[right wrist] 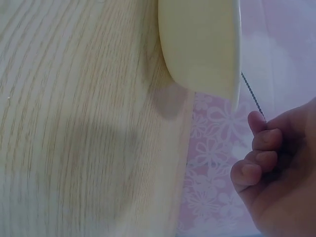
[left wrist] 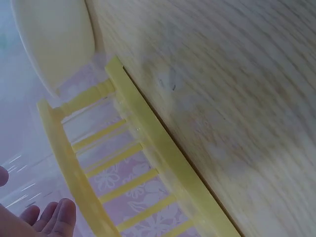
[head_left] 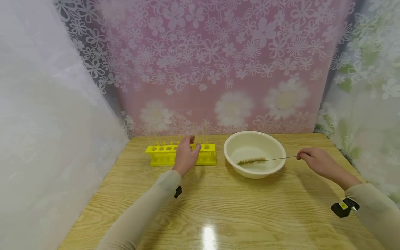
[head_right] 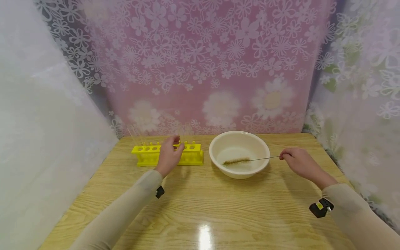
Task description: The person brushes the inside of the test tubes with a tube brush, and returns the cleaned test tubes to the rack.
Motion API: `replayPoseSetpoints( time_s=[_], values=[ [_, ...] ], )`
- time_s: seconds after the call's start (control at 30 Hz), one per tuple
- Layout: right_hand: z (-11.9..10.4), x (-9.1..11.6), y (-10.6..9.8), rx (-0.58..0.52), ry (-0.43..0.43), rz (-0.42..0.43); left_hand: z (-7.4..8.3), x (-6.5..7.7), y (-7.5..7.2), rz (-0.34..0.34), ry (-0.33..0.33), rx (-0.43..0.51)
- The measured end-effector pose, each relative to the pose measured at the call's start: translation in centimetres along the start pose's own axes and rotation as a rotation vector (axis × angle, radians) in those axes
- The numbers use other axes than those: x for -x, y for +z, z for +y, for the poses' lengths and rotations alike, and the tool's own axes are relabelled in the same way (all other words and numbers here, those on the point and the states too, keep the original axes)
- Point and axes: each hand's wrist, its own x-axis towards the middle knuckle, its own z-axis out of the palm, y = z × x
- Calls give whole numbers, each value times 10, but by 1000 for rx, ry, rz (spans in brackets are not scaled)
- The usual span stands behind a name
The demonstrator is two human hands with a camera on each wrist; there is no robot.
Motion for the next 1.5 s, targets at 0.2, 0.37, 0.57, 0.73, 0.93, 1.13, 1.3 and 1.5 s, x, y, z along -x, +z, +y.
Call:
replayPoseSetpoints(
  time_s=[0.2, 0.37, 0.57, 0.73, 0.93, 1.13, 1.3, 1.5],
  values=[
    [-2, 0, -4, -57, 34, -9, 3, -3, 3, 5, -15, -11],
    [0, 2, -4, -81, 55, -14, 4, -5, 4, 11, -42, -5],
    [2, 4, -5, -112, 81, -20, 0, -9, 8, 5, -48, 30],
    [3, 6, -6, -148, 108, -23, -2, -12, 11, 7, -44, 32],
    [4, 7, -9, -191, 138, -29, 0, -13, 12, 18, -14, 31],
    [2, 6, -13, -220, 152, -31, 0, -13, 12, 28, -1, 40],
    [1, 6, -16, -238, 160, -20, 4, -15, 11, 58, 13, 57],
    [1, 6, -20, -267, 171, -11, 10, -20, 8, 109, 60, 88]
  ],
)
